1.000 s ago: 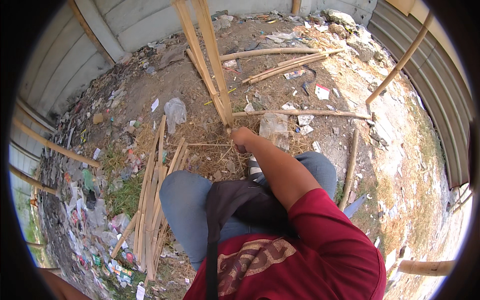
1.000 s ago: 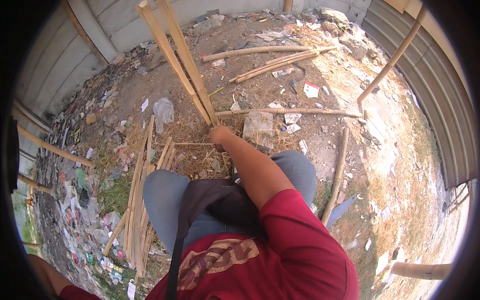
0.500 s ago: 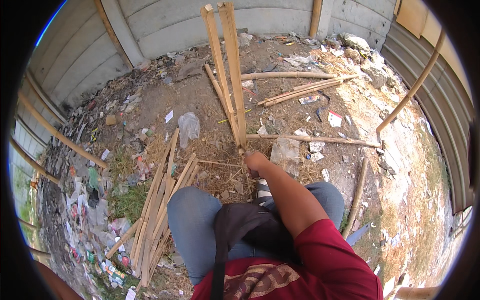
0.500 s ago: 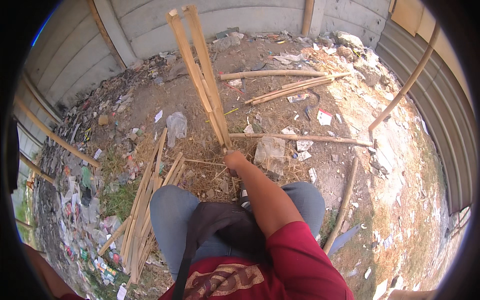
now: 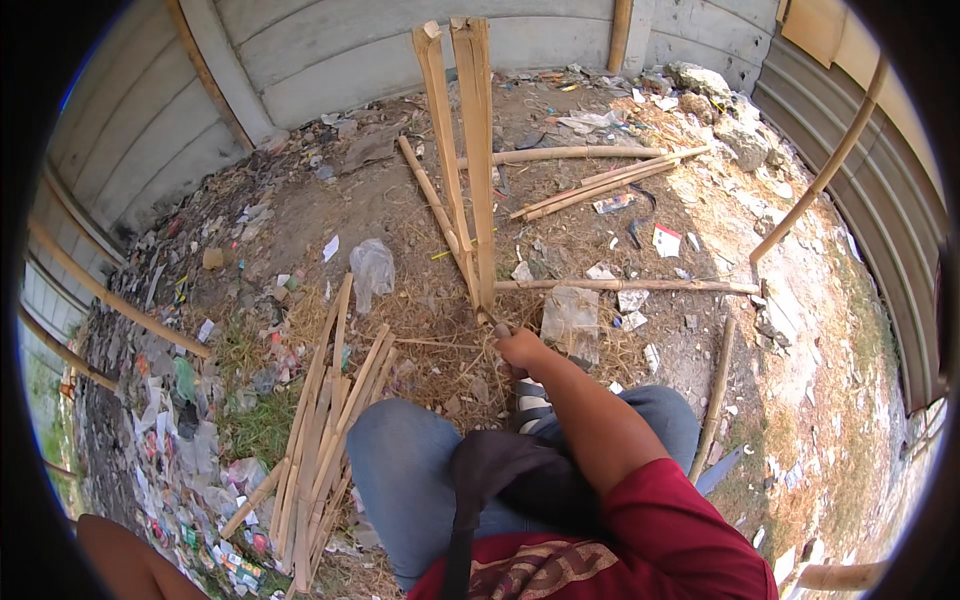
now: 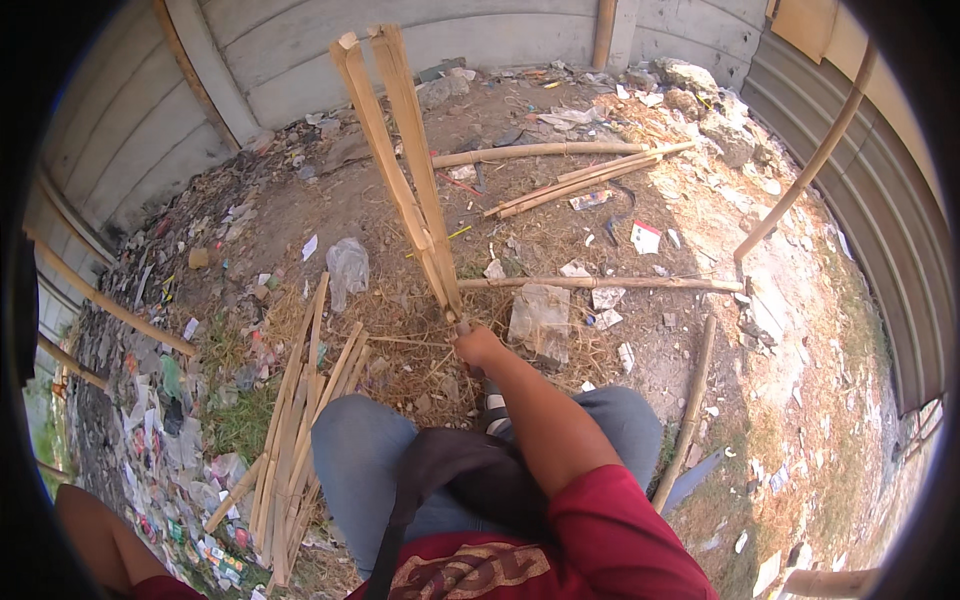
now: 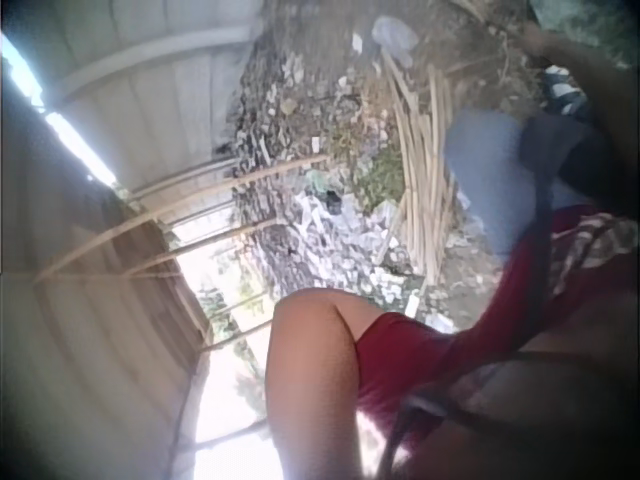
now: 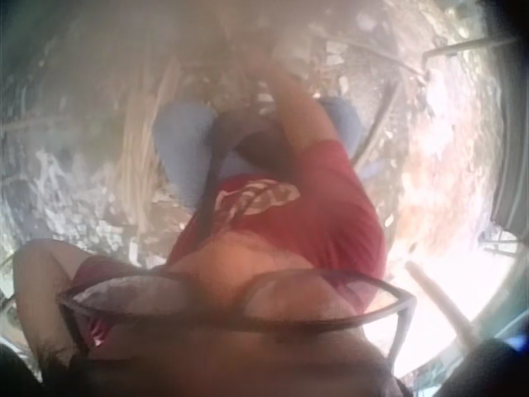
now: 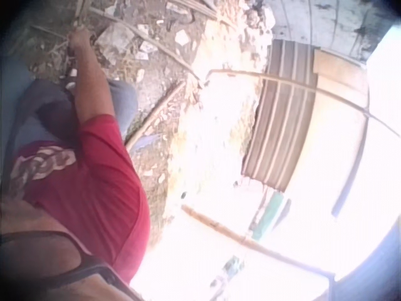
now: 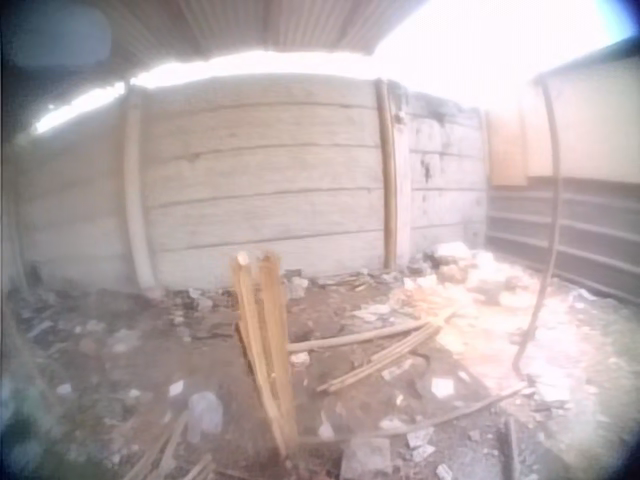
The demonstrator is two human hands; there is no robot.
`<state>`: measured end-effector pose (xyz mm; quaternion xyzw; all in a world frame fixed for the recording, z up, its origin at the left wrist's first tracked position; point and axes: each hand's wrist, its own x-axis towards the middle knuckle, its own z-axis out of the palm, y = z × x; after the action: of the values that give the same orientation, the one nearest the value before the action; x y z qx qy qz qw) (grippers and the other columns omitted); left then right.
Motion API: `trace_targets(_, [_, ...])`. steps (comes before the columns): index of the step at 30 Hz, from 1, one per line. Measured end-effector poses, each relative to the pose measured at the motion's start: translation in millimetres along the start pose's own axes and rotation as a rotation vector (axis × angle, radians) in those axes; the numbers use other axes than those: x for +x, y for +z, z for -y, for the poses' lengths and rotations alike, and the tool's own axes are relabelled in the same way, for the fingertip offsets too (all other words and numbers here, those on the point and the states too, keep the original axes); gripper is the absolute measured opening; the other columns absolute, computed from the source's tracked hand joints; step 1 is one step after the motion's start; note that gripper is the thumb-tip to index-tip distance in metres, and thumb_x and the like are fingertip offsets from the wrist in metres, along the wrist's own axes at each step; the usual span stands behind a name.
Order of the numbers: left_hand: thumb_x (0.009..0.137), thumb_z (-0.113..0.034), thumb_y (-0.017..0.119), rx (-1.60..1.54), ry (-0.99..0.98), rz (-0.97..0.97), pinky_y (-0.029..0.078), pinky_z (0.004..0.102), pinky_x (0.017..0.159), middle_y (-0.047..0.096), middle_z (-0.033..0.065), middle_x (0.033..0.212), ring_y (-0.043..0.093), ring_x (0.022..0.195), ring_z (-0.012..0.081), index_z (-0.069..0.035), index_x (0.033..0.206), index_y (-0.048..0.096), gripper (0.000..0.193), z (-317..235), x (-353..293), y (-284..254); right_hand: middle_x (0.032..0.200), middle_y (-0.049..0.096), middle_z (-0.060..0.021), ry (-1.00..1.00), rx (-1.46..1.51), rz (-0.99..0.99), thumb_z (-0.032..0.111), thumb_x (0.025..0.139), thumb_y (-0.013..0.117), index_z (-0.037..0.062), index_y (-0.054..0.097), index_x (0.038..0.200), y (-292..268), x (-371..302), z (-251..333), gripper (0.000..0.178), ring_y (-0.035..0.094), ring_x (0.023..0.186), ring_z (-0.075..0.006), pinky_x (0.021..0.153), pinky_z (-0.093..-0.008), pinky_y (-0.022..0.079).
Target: The person sits on the ground and uses a machete to split a long bamboo pole into thin strips. They hold the bamboo with one hand and strike it with the machete to separate the sections, then place the finished strips on the ground.
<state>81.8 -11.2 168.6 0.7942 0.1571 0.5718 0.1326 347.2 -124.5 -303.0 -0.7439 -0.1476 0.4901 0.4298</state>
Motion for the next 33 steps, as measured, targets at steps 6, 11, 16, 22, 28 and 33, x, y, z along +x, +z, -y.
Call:
trace_targets(6, [0.101,-0.053,0.047,-0.096,-0.021,-0.066,0.043,0.0436,0.091,0.050,0.0167,0.125,0.048,0.110,0.0298,-0.001,0.133,0.048,0.061,32.0,3.9,7.8,0.078,0.064,-0.0129,0.020,-0.077,-0.035,0.029,0.092,0.065,-0.0038,0.063,0.106,9.8,-36.8,41.8,0.036,0.062,0.058,-0.0206,0.052,-0.0366,0.050])
trace_targets(11, [0.101,-0.053,0.047,-0.198,-0.025,-0.081,0.043,0.0447,0.094,0.050,0.0177,0.130,0.048,0.115,0.0308,-0.001,0.135,0.047,0.063,54.3,7.9,23.1,0.068,0.062,-0.0109,0.019,-0.094,-0.067,0.028,0.092,0.065,-0.0046,0.062,0.104,15.2,-20.2,40.4,0.035,0.061,0.051,-0.0211,0.047,-0.0374,0.048])
trace_targets(16, [0.101,-0.053,0.047,-0.284,-0.028,-0.068,0.042,0.0458,0.097,0.049,0.0187,0.134,0.048,0.119,0.0318,0.000,0.138,0.046,0.065,63.6,17.9,44.6,0.067,0.061,-0.0106,0.014,-0.093,-0.082,0.026,0.093,0.064,-0.0047,0.061,0.101,1.5,-50.6,63.7,0.032,0.061,0.051,-0.0199,0.046,-0.0373,0.048])
trace_targets(22, [0.101,-0.053,0.047,-0.426,-0.051,-0.075,0.042,0.0471,0.101,0.048,0.0198,0.140,0.048,0.125,0.0331,0.000,0.141,0.045,0.067,53.2,19.1,82.8,0.068,0.058,-0.0063,0.064,-0.168,-0.125,0.028,0.096,0.062,-0.0023,0.061,0.108,-41.8,-116.2,104.6,0.032,0.058,0.053,-0.0159,0.047,-0.0332,0.048])
trace_targets(28, [0.101,-0.054,0.047,-0.544,-0.072,-0.006,0.041,0.0484,0.105,0.048,0.0210,0.145,0.047,0.131,0.0343,0.001,0.143,0.044,0.069,-19.0,24.4,124.1,0.078,0.054,-0.0043,-0.020,-0.138,-0.042,0.028,0.097,0.061,-0.0017,0.059,0.116,-85.2,-154.9,103.1,0.035,0.055,0.056,-0.0127,0.048,-0.0317,0.048])
trace_targets(33, [0.103,-0.051,0.046,-0.781,-0.113,0.173,0.042,0.0459,0.105,0.052,0.0180,0.140,0.051,0.126,0.0298,0.000,0.143,0.044,0.065,-48.8,6.9,181.0,0.076,0.053,-0.0031,0.020,-0.157,-0.061,0.028,0.098,0.059,-0.0017,0.057,0.123,-116.8,-173.4,64.6,0.039,0.054,0.056,-0.0122,0.049,-0.0313,0.049])
